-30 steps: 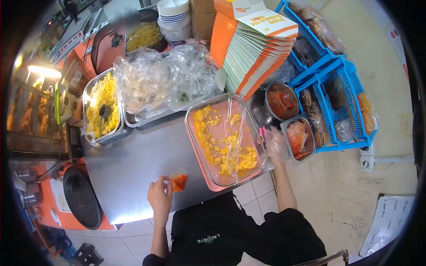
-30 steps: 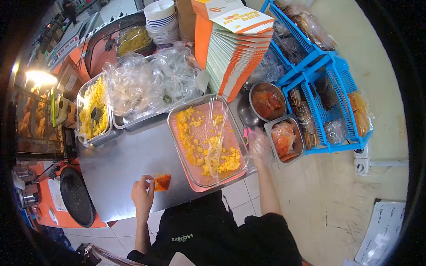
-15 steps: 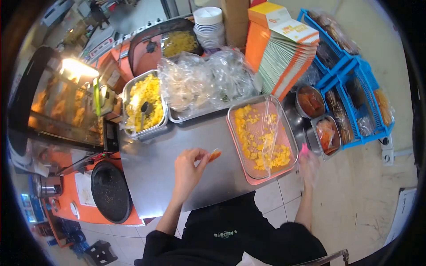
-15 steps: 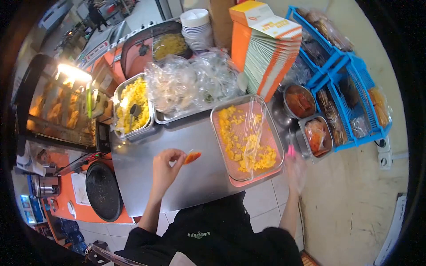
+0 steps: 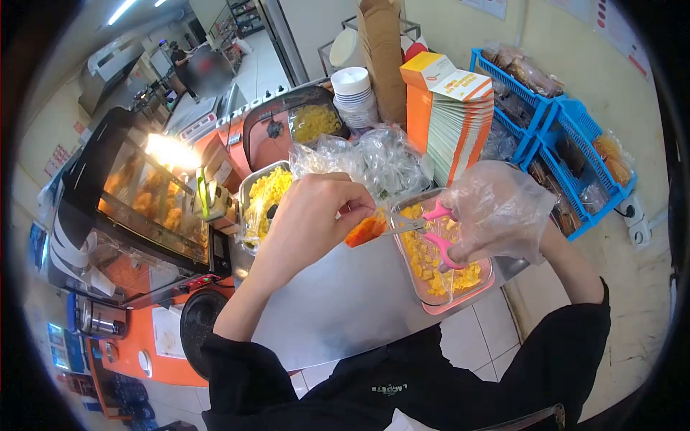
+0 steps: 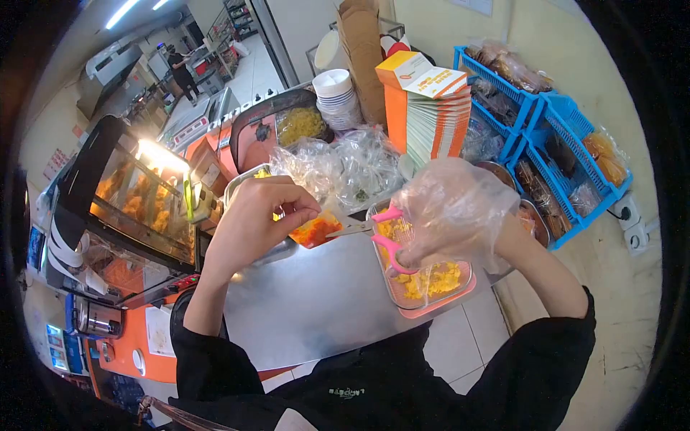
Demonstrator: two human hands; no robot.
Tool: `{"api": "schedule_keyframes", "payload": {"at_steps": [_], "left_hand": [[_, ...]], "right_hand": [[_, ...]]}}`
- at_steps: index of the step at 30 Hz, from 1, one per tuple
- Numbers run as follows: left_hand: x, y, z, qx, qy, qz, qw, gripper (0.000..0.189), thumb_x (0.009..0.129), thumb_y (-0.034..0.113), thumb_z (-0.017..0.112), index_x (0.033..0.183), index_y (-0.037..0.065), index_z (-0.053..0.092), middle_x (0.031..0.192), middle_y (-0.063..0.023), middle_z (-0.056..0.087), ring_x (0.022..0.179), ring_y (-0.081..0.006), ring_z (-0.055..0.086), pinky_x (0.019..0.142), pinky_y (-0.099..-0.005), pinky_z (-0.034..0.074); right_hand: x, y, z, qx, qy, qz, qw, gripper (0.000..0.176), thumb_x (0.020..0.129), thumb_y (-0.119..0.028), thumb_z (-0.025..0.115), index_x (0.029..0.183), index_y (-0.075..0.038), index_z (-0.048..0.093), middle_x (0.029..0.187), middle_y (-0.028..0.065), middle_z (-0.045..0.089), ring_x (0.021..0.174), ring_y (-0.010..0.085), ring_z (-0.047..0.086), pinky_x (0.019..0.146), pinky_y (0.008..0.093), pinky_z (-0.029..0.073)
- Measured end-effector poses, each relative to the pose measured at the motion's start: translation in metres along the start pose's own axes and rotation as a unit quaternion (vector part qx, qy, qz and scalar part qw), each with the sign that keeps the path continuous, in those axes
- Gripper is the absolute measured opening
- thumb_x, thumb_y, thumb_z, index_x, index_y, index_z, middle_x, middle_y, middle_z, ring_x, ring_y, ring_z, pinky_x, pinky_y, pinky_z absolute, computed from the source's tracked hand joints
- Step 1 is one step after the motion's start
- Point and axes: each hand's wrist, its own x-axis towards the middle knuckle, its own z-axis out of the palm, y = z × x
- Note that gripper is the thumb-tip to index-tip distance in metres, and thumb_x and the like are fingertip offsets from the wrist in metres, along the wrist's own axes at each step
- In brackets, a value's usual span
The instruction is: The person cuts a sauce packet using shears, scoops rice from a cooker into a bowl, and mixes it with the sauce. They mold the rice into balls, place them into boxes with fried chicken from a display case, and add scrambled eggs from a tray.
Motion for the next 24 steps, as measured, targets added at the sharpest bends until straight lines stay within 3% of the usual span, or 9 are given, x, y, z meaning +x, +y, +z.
{"api": "schedule_keyframes", "payload": {"at_steps": [7,12,15,18,21,24], "left_hand": [[-0.006,0.001,-0.010,0.050,0.029,0.020,0.998,0.007,0.077,0.004,0.066,0.083,0.002,0.068,0.075,-0.0087,0.065,0.066,-0.0207,0.063,0.064,-0.0307,0.049],[-0.004,0.007,-0.008,0.001,-0.021,0.017,1.000,0.006,0.077,0.004,0.068,0.082,0.002,0.068,0.073,-0.0078,0.063,0.065,-0.0205,0.062,0.062,-0.0304,0.048],[0.000,0.010,-0.004,-0.013,-0.029,0.033,0.999,0.006,0.076,0.005,0.069,0.082,0.002,0.069,0.072,-0.0076,0.062,0.064,-0.0207,0.062,0.061,-0.0304,0.048],[0.001,0.010,-0.003,-0.013,-0.028,0.055,0.998,0.006,0.076,0.005,0.069,0.081,0.003,0.069,0.072,-0.0078,0.062,0.065,-0.0217,0.062,0.061,-0.0309,0.048],[0.003,0.011,-0.002,-0.025,-0.025,0.077,0.996,0.006,0.076,0.005,0.069,0.081,0.003,0.069,0.074,-0.0081,0.063,0.065,-0.0226,0.062,0.061,-0.0314,0.048],[0.007,0.012,0.004,-0.045,-0.045,0.087,0.994,0.006,0.076,0.004,0.069,0.082,0.003,0.069,0.075,-0.0083,0.064,0.066,-0.0230,0.062,0.061,-0.0317,0.048]], "right_hand": [[-0.002,-0.003,-0.023,-0.040,-0.019,0.003,0.999,0.045,0.059,-0.045,0.068,0.061,0.000,0.063,0.061,0.0183,0.057,0.065,0.0331,0.060,0.061,0.0429,0.049],[-0.004,-0.001,-0.017,-0.027,0.010,-0.033,0.999,0.045,0.059,-0.045,0.068,0.060,0.000,0.061,0.059,0.0185,0.055,0.063,0.0332,0.058,0.061,0.0426,0.047],[0.002,-0.005,-0.020,-0.033,-0.080,0.010,0.996,0.045,0.061,-0.046,0.068,0.062,-0.001,0.062,0.062,0.0181,0.056,0.064,0.0330,0.057,0.062,0.0420,0.047],[-0.004,0.017,-0.002,-0.025,-0.019,-0.066,0.997,0.046,0.063,-0.048,0.068,0.065,-0.003,0.064,0.068,0.0178,0.058,0.069,0.0317,0.058,0.064,0.0415,0.048],[-0.011,0.038,0.011,0.043,0.008,-0.066,0.997,0.048,0.067,-0.051,0.067,0.071,-0.003,0.066,0.073,0.0167,0.059,0.074,0.0299,0.059,0.065,0.0420,0.048],[-0.008,0.000,-0.022,-0.006,-0.097,0.025,0.995,0.046,0.069,-0.049,0.069,0.074,-0.004,0.067,0.072,0.0151,0.059,0.076,0.0293,0.059,0.065,0.0415,0.048]]}}
